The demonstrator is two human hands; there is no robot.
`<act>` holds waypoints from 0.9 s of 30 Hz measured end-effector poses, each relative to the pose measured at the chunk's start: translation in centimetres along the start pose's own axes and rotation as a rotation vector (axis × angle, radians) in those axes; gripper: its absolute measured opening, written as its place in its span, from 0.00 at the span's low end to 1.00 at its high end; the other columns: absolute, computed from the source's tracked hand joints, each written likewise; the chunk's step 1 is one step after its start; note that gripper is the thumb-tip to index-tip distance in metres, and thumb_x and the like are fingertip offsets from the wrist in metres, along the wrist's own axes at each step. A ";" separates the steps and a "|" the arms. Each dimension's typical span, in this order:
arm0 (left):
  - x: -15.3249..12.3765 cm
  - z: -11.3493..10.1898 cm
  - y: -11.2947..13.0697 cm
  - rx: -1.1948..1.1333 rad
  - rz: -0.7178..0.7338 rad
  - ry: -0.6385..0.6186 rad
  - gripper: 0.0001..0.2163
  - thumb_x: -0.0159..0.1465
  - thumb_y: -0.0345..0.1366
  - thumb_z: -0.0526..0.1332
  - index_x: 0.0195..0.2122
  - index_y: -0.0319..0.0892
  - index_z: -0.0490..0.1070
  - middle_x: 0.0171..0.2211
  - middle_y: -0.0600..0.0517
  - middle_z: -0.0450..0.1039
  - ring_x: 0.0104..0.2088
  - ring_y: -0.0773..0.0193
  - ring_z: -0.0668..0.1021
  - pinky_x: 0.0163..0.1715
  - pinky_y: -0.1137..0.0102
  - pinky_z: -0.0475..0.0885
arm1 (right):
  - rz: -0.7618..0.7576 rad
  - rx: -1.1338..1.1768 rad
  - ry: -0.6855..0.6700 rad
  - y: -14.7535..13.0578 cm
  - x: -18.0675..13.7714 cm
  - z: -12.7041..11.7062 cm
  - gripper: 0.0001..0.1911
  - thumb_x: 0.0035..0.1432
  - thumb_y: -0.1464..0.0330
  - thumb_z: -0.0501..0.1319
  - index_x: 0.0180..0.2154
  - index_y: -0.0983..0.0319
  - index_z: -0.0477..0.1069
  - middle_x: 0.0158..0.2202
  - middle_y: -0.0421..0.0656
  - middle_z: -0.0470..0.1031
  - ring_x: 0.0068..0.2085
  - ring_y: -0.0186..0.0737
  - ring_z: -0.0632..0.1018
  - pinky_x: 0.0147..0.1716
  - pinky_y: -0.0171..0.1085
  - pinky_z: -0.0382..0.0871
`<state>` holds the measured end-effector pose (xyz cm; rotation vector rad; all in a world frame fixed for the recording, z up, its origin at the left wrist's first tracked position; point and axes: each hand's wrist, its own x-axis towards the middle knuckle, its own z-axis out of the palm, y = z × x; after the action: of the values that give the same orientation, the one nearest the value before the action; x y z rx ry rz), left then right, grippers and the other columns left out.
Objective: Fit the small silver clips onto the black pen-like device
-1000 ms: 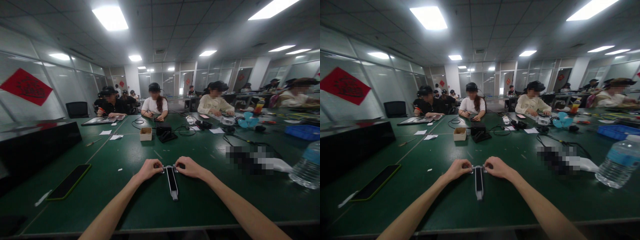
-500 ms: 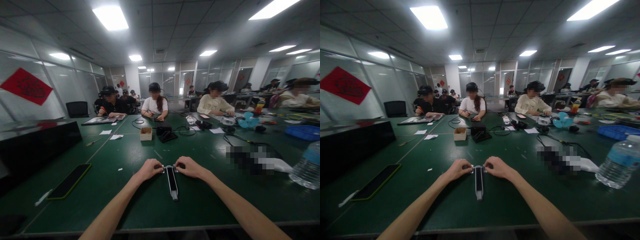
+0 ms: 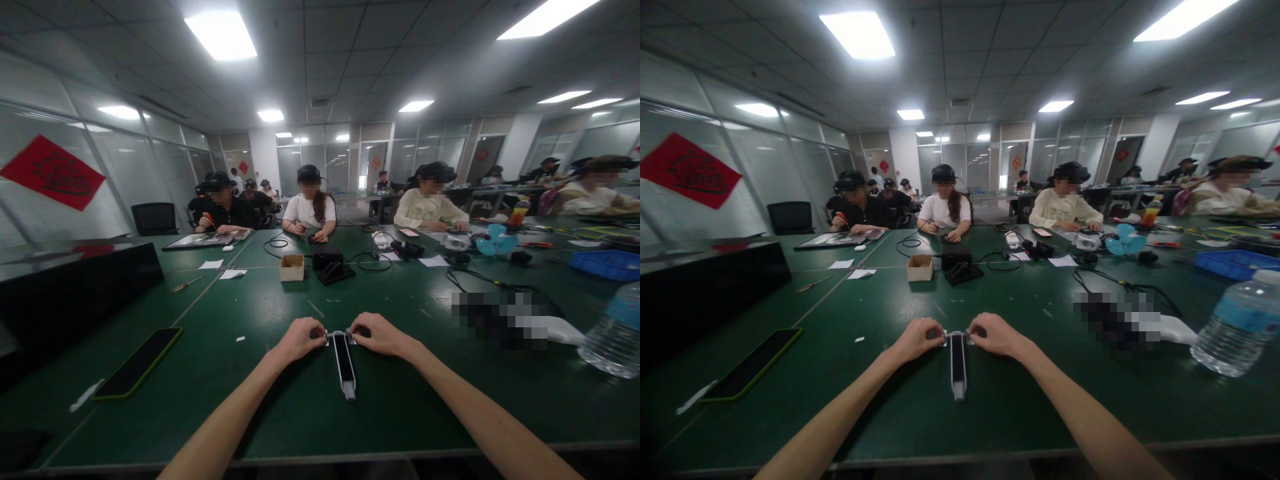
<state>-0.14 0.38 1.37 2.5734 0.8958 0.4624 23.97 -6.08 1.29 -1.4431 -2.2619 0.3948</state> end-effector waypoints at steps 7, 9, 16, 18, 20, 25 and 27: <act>-0.1 -0.4 0.6 -0.005 -0.037 -0.026 0.11 0.61 0.42 0.57 0.35 0.41 0.73 0.34 0.52 0.72 0.33 0.64 0.72 0.33 0.72 0.65 | -0.018 0.004 0.003 0.3 0.1 0.2 0.11 0.57 0.63 0.56 0.36 0.62 0.73 0.34 0.43 0.72 0.35 0.37 0.72 0.36 0.37 0.66; -0.1 -0.3 0.4 0.003 -0.034 -0.020 0.11 0.61 0.42 0.58 0.36 0.41 0.73 0.34 0.52 0.72 0.33 0.64 0.72 0.33 0.71 0.65 | -0.026 0.011 0.008 0.4 0.1 0.2 0.11 0.57 0.62 0.56 0.36 0.61 0.73 0.34 0.43 0.72 0.35 0.37 0.72 0.37 0.37 0.66; -0.1 -0.2 0.1 0.021 0.002 -0.011 0.10 0.59 0.42 0.60 0.35 0.41 0.73 0.33 0.52 0.72 0.33 0.64 0.72 0.33 0.71 0.65 | -0.017 -0.003 0.009 0.0 0.1 0.0 0.11 0.57 0.63 0.56 0.36 0.62 0.73 0.34 0.43 0.72 0.35 0.37 0.72 0.35 0.36 0.65; -0.1 -0.4 0.3 0.003 0.004 -0.006 0.10 0.59 0.42 0.60 0.35 0.41 0.73 0.32 0.53 0.72 0.33 0.64 0.72 0.33 0.71 0.65 | -0.015 -0.007 0.008 -0.1 0.0 0.0 0.11 0.57 0.64 0.56 0.36 0.62 0.72 0.34 0.43 0.72 0.35 0.37 0.71 0.35 0.36 0.65; -0.2 -0.6 0.6 -0.006 -0.008 0.002 0.10 0.58 0.42 0.60 0.34 0.41 0.73 0.32 0.53 0.72 0.33 0.64 0.72 0.33 0.71 0.65 | -0.011 -0.009 0.002 -0.1 0.0 -0.1 0.11 0.57 0.64 0.56 0.36 0.62 0.72 0.34 0.43 0.72 0.35 0.37 0.71 0.35 0.36 0.66; -0.3 -0.5 0.8 0.038 -0.032 0.012 0.11 0.57 0.42 0.61 0.36 0.40 0.72 0.33 0.51 0.71 0.33 0.63 0.72 0.33 0.70 0.65 | 0.003 0.005 -0.007 -0.2 0.0 -0.1 0.11 0.57 0.63 0.56 0.36 0.62 0.73 0.35 0.43 0.72 0.35 0.37 0.72 0.35 0.36 0.66; -0.3 -0.4 0.7 0.035 -0.025 0.007 0.11 0.57 0.42 0.61 0.36 0.41 0.72 0.33 0.52 0.71 0.33 0.63 0.72 0.34 0.70 0.66 | -0.006 -0.001 -0.001 -0.2 0.0 -0.1 0.11 0.57 0.63 0.56 0.36 0.62 0.73 0.34 0.43 0.72 0.35 0.37 0.72 0.35 0.36 0.66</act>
<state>-0.15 -0.19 1.97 2.5902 0.9460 0.4529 23.89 -6.15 1.49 -1.4360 -2.2669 0.3925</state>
